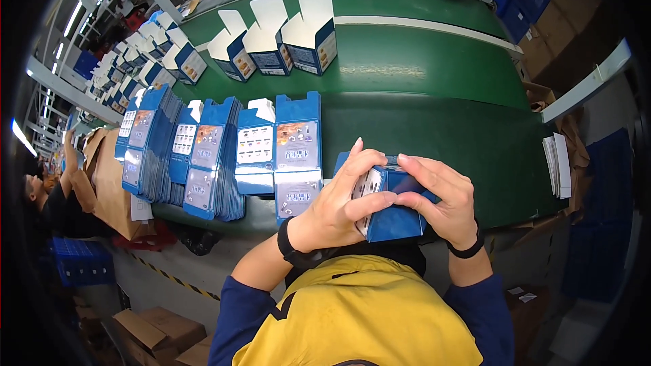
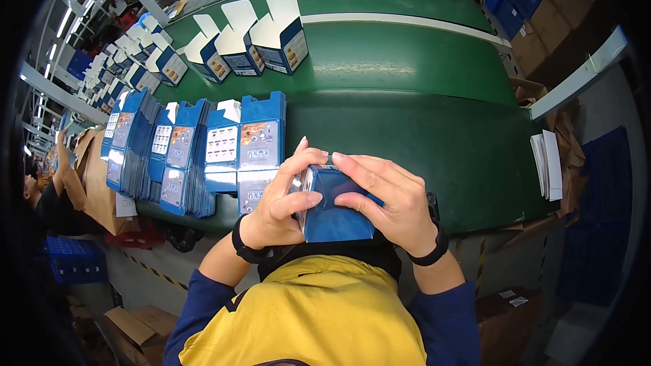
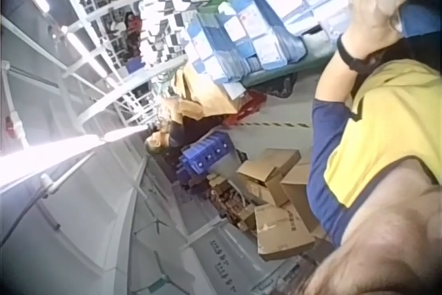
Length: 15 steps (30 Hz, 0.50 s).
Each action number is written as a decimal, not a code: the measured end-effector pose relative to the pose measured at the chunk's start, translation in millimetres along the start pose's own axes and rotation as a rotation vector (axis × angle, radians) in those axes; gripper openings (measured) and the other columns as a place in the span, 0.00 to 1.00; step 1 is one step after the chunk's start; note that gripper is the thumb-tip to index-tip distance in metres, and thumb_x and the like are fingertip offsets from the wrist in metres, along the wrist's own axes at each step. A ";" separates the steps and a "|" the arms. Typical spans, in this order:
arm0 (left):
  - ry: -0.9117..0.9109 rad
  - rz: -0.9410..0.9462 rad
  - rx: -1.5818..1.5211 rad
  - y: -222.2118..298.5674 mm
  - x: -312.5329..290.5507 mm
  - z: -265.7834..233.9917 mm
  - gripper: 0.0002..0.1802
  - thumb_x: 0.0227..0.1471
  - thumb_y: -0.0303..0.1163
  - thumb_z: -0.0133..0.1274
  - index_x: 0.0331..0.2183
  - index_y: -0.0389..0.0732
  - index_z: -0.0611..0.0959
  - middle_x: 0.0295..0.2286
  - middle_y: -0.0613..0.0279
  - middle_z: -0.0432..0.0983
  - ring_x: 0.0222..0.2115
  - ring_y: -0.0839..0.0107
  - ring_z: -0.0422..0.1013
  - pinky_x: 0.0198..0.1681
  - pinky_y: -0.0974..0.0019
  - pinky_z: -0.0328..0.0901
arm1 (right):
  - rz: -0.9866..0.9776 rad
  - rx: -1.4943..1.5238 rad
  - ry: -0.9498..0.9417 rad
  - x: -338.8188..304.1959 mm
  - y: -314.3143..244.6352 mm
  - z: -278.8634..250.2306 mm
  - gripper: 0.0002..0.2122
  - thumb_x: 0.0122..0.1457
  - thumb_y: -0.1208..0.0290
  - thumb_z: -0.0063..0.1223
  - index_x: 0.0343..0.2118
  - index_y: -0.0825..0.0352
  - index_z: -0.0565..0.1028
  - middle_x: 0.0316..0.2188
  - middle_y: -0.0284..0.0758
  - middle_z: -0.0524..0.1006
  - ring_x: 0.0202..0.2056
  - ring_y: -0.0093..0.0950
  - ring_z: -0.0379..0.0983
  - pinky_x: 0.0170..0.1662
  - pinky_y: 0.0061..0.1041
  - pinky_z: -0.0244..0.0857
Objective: The person picks up stacks of flat boxes and places them on a conveyor belt, then moves a red stool aside. They then pick up the flat boxes one at a time, fold them into shape, and place the assembled boxes back onto the belt.
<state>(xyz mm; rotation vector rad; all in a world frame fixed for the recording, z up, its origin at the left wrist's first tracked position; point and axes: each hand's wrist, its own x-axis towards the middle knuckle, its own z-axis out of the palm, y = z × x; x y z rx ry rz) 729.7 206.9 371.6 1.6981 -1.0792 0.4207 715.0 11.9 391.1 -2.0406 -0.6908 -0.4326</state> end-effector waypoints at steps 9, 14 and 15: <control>-0.040 -0.046 0.068 2.1 -0.3 3.6 0.36 0.33 0.26 0.62 0.48 0.47 0.69 0.42 0.46 0.62 0.45 0.50 0.64 0.53 0.40 0.54 | 0.016 -0.220 -0.110 4.1 -7.9 -9.6 0.20 0.42 0.69 0.62 0.43 0.63 0.76 0.38 0.35 0.77 0.38 0.31 0.71 0.48 0.28 0.59; -0.018 -0.005 0.123 1.7 3.3 8.0 0.41 0.35 0.28 0.62 0.52 0.39 0.63 0.47 0.42 0.60 0.50 0.47 0.60 0.54 0.41 0.52 | 0.136 0.571 0.020 -10.4 14.5 -2.4 0.26 0.49 0.57 0.57 0.49 0.69 0.70 0.40 0.36 0.76 0.43 0.31 0.69 0.54 0.31 0.54; 0.013 -0.037 0.137 3.0 6.1 14.0 0.45 0.36 0.30 0.63 0.55 0.36 0.60 0.50 0.40 0.57 0.53 0.45 0.57 0.55 0.41 0.50 | 0.154 0.869 0.275 -16.7 8.0 12.6 0.36 0.56 0.42 0.40 0.57 0.70 0.59 0.48 0.39 0.70 0.49 0.32 0.65 0.56 0.32 0.52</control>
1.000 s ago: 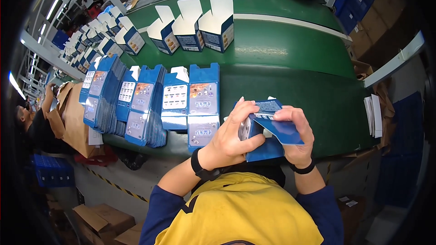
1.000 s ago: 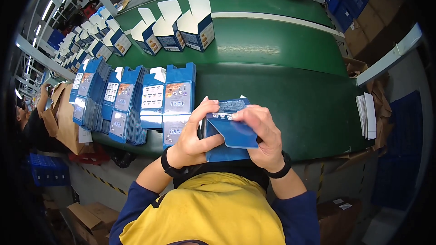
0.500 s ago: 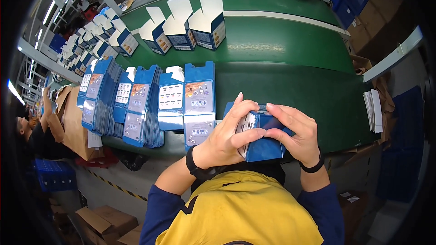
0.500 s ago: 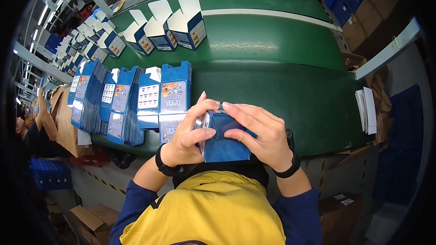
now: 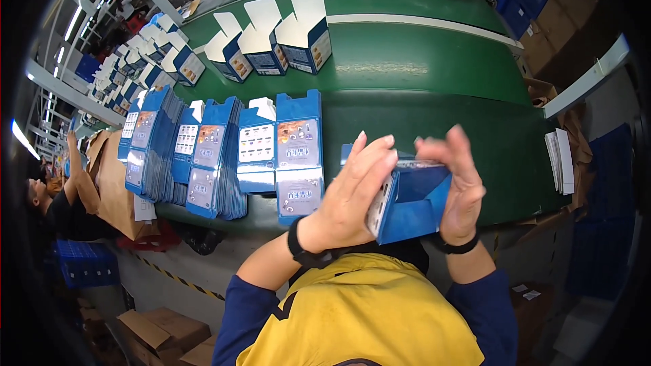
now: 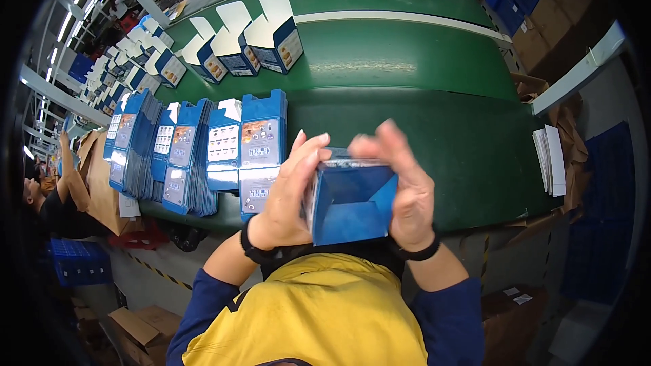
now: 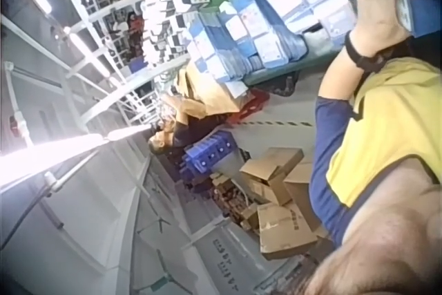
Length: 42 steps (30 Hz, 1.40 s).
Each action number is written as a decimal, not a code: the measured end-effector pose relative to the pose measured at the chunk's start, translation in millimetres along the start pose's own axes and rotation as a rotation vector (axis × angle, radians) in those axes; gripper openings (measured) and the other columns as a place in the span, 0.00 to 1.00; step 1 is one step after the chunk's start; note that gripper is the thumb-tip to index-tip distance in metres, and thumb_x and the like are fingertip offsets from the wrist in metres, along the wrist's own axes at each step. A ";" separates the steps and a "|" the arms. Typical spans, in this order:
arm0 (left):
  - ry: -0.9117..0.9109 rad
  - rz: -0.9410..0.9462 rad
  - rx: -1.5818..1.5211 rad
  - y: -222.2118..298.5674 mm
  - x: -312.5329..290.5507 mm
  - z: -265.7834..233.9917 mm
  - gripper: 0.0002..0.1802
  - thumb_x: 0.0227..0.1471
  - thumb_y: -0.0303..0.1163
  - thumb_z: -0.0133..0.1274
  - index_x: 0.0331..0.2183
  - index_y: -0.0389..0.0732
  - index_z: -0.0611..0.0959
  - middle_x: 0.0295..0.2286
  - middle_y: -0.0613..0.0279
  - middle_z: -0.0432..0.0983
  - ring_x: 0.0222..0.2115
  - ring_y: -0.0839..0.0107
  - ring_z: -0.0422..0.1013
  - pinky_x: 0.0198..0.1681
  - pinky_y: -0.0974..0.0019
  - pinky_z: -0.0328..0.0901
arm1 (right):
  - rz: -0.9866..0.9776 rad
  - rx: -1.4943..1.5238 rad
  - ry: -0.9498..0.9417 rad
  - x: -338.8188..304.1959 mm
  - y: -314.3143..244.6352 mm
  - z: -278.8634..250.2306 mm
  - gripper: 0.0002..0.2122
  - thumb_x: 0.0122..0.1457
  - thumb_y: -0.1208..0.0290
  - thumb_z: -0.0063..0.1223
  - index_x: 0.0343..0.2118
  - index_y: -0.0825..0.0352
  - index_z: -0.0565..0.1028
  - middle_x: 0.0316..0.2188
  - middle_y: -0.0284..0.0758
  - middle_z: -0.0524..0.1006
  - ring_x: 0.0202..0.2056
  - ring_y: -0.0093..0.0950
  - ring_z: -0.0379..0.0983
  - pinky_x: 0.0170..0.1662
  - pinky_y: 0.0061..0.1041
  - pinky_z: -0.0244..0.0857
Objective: The person picks up stacks of flat boxes and places them on a conveyor belt, then moves a red stool aside. They then pick up the flat boxes one at a time, fold them into shape, and place the assembled boxes back onto the belt.
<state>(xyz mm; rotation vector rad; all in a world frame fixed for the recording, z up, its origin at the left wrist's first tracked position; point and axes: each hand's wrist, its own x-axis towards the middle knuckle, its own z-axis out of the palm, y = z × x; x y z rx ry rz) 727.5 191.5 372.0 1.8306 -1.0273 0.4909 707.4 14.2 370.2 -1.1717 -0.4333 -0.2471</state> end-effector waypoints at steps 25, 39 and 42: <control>-0.112 -0.011 -0.165 -9.0 -6.6 12.3 0.35 0.37 0.19 0.55 0.50 0.44 0.64 0.51 0.51 0.59 0.57 0.44 0.50 0.56 0.34 0.42 | 0.213 0.006 0.280 23.7 13.9 -5.4 0.31 0.62 0.50 0.28 0.61 0.68 0.46 0.59 0.43 0.52 0.61 0.34 0.45 0.61 0.32 0.37; -0.134 -0.798 0.970 -59.0 -51.2 -117.0 0.50 0.33 0.45 0.64 0.56 0.39 0.59 0.36 0.50 0.68 0.35 0.56 0.67 0.36 0.57 0.64 | 0.202 -0.571 -0.058 186.6 127.7 -53.4 0.55 0.34 0.76 0.68 0.60 0.72 0.36 0.55 0.44 0.60 0.55 0.34 0.58 0.57 0.27 0.53; -0.206 -0.886 0.943 -57.9 -70.4 -112.9 0.50 0.34 0.50 0.62 0.56 0.40 0.60 0.25 0.54 0.69 0.30 0.58 0.68 0.31 0.59 0.65 | 0.113 -0.547 -0.022 214.7 187.4 -44.8 0.53 0.35 0.76 0.67 0.61 0.67 0.39 0.54 0.43 0.62 0.56 0.33 0.57 0.58 0.26 0.50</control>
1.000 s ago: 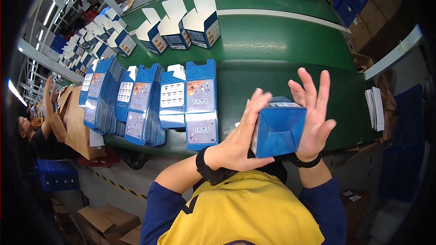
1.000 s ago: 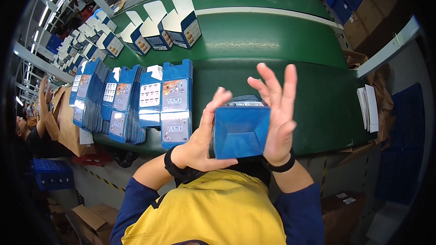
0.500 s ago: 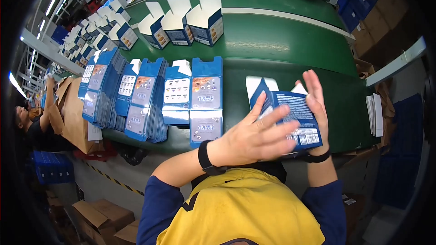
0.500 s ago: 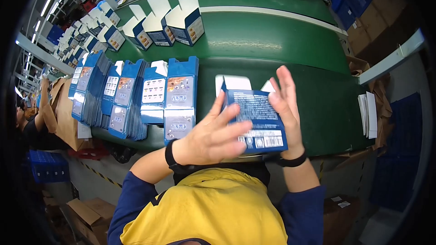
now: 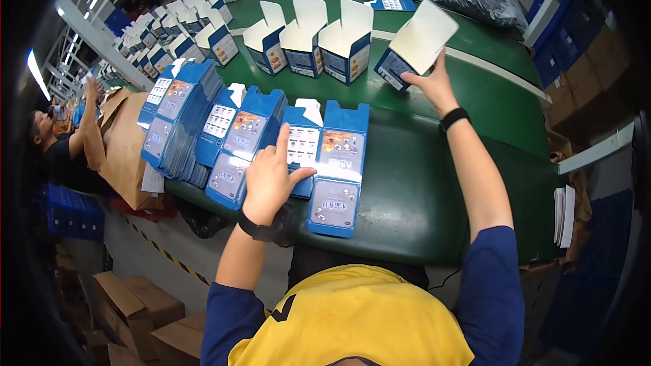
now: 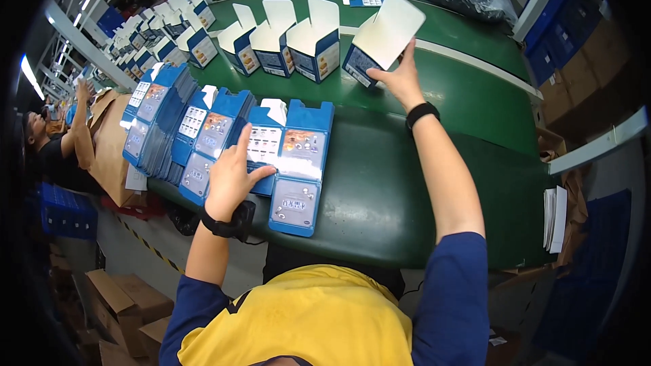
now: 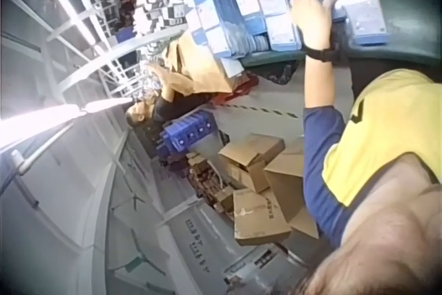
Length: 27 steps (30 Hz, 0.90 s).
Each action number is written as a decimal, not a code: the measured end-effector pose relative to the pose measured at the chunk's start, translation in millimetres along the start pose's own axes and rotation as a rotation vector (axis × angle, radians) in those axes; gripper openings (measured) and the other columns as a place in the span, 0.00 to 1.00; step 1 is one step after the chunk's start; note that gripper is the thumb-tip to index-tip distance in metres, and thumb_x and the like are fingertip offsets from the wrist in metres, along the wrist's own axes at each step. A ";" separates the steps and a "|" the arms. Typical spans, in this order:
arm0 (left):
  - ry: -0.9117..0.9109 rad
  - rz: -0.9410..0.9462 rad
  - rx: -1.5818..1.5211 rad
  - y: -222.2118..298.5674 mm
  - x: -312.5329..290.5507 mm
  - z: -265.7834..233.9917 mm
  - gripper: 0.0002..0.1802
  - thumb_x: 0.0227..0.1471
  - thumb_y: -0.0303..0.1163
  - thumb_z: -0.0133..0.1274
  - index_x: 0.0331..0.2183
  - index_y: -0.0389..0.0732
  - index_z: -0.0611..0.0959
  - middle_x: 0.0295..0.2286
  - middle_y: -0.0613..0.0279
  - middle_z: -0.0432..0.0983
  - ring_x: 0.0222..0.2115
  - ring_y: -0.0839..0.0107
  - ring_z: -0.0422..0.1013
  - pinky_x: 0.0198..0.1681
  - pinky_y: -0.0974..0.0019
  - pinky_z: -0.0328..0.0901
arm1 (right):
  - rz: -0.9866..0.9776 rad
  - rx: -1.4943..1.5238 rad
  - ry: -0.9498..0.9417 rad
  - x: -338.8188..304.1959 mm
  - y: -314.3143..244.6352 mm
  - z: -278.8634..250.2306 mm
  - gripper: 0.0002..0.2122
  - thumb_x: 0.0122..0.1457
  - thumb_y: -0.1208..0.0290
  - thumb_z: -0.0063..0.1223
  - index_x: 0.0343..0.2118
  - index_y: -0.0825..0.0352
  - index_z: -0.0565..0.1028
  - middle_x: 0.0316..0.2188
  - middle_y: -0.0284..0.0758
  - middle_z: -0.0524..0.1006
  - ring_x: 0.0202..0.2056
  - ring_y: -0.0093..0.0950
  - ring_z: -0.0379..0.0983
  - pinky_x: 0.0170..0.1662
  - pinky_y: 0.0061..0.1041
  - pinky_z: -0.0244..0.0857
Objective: The person picks up stacks of flat boxes and places them on a conveyor belt, then moves a red stool aside. They then pick up the flat boxes one at a time, fold them into shape, and place the assembled boxes back onto the belt.
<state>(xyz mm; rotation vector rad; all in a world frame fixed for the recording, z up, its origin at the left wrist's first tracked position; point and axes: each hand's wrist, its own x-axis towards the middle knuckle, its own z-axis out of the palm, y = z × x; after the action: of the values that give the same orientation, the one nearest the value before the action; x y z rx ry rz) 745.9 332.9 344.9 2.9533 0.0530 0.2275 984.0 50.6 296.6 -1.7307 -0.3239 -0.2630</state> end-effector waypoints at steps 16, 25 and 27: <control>0.030 0.006 -0.292 48.5 -18.9 6.7 0.55 0.38 0.37 0.63 0.60 0.42 0.46 0.55 0.40 0.48 0.56 0.44 0.49 0.55 0.38 0.42 | 0.572 0.596 -0.468 -195.8 -80.9 51.6 0.38 0.53 0.79 0.51 0.61 0.70 0.40 0.56 0.37 0.57 0.57 0.26 0.54 0.58 0.25 0.48; 0.328 -0.074 -1.493 72.5 -15.8 -26.1 0.46 0.46 0.38 0.59 0.57 0.34 0.50 0.46 0.56 0.59 0.49 0.67 0.58 0.55 0.62 0.51 | 0.001 0.205 -0.152 -217.7 -135.9 33.5 0.36 0.55 0.79 0.48 0.60 0.75 0.38 0.52 0.43 0.64 0.51 0.28 0.62 0.54 0.24 0.55; 0.254 -0.022 -1.717 80.0 -13.0 -32.4 0.40 0.49 0.47 0.55 0.54 0.35 0.57 0.42 0.60 0.63 0.47 0.70 0.60 0.54 0.64 0.52 | -0.131 0.152 -0.242 -231.3 -134.4 15.5 0.27 0.53 0.84 0.50 0.56 0.74 0.56 0.44 0.43 0.72 0.42 0.30 0.72 0.47 0.26 0.63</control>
<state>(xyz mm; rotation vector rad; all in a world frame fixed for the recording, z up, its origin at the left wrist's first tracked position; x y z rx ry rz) 729.7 259.2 388.9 1.2107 -0.0574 0.3701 719.9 72.5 336.0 -1.5945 -0.6198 -0.1192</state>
